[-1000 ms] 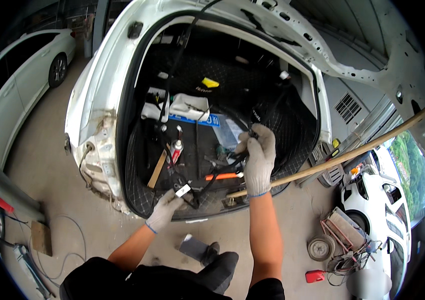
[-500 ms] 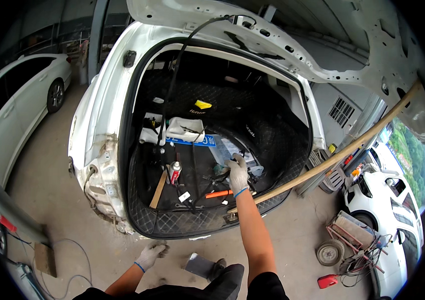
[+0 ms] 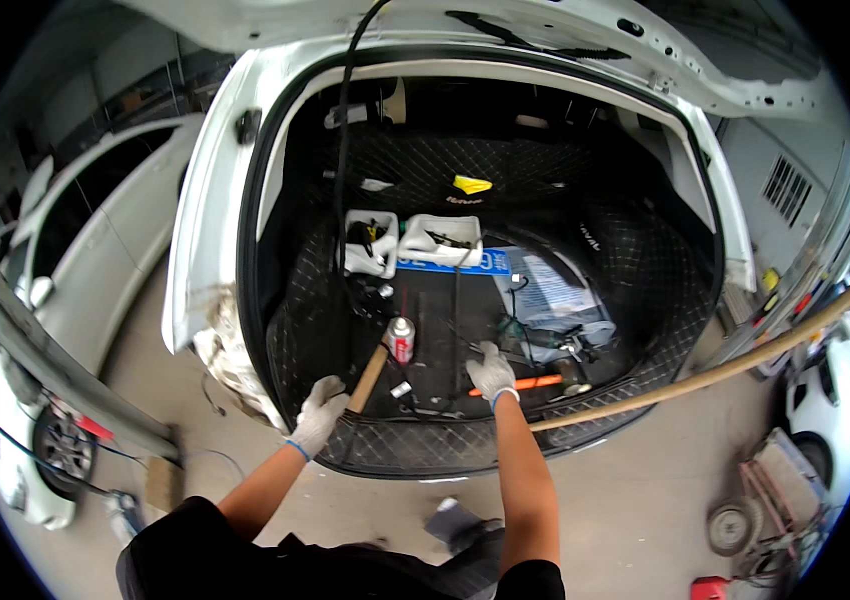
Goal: The person routes a black wiring harness along the underside of an open car trunk lid, using a wooden plank to support the lid. They connect multiple electrical connectors and tuck the harness into place.
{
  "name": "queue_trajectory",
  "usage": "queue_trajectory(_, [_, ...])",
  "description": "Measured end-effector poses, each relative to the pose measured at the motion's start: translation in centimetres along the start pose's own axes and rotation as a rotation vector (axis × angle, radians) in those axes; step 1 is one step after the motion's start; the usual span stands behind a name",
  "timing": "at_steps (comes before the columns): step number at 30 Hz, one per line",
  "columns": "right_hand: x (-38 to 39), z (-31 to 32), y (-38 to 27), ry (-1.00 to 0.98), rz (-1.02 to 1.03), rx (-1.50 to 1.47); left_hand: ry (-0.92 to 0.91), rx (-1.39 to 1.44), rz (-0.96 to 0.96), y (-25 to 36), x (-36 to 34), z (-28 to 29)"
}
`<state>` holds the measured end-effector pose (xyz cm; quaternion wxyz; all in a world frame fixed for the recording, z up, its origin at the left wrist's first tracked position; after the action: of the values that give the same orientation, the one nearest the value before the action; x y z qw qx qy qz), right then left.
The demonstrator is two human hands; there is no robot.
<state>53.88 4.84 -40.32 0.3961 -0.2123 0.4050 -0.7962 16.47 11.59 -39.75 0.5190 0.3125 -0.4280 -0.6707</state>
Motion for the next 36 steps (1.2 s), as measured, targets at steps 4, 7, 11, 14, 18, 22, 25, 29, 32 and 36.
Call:
queue_trajectory(4, [-0.8, -1.2, 2.3, -0.097, -0.048, -0.022, 0.062, 0.141, 0.089, 4.3, -6.2, -0.8])
queue_trajectory(7, [-0.4, -2.4, 4.2, -0.111, -0.013, 0.052, 0.216, 0.230, 0.126, 3.1, -12.5, -3.0])
queue_trajectory(11, [2.7, -4.2, 4.7, 0.082, 0.003, 0.107, 0.281, 0.212, 0.000, 0.0, -18.3, -6.7])
queue_trajectory(14, [5.4, -4.7, 4.6, 0.060, -0.096, 0.226, 0.225, 0.403, 0.005, -0.2, -21.1, -8.3])
queue_trajectory(18, [7.2, -5.0, 5.7, 0.169, -0.098, -0.151, 0.159, 0.555, -0.080, 1.2, -21.6, -8.4])
queue_trajectory(22, [7.6, -5.7, 6.9, 0.293, -0.069, -0.329, 0.400, 0.287, -0.163, 1.4, -16.0, -6.9])
queue_trajectory(25, [7.0, -4.4, 4.2, 0.490, 0.063, -0.392, 0.272, 0.368, -0.126, 1.8, -11.2, -4.7])
queue_trajectory(29, [7.4, 1.1, -4.9, 0.555, 0.268, -0.668, 0.243, 0.352, -0.280, 3.7, -7.1, -1.5])
queue_trajectory(32, [11.0, 6.4, -13.2, 0.572, 0.425, -0.829, 0.197, 0.343, -0.329, 4.8, -5.1, 0.6])
queue_trajectory(36, [18.1, 11.5, -22.8, 0.660, 0.508, -0.804, -0.083, 0.402, -0.270, 6.0, -2.7, 2.9])
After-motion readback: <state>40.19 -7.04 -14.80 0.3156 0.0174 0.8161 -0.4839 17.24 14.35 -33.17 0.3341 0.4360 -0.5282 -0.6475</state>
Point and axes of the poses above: each hand's wrist, its own x-axis away from the middle knuckle, its own z-axis out of the back of the hand, y = z × x, the point moved 1 cm from there along -x, towards the middle knuckle, and after that the axes turned 14 degrees about -x, right-handed, at the moved point
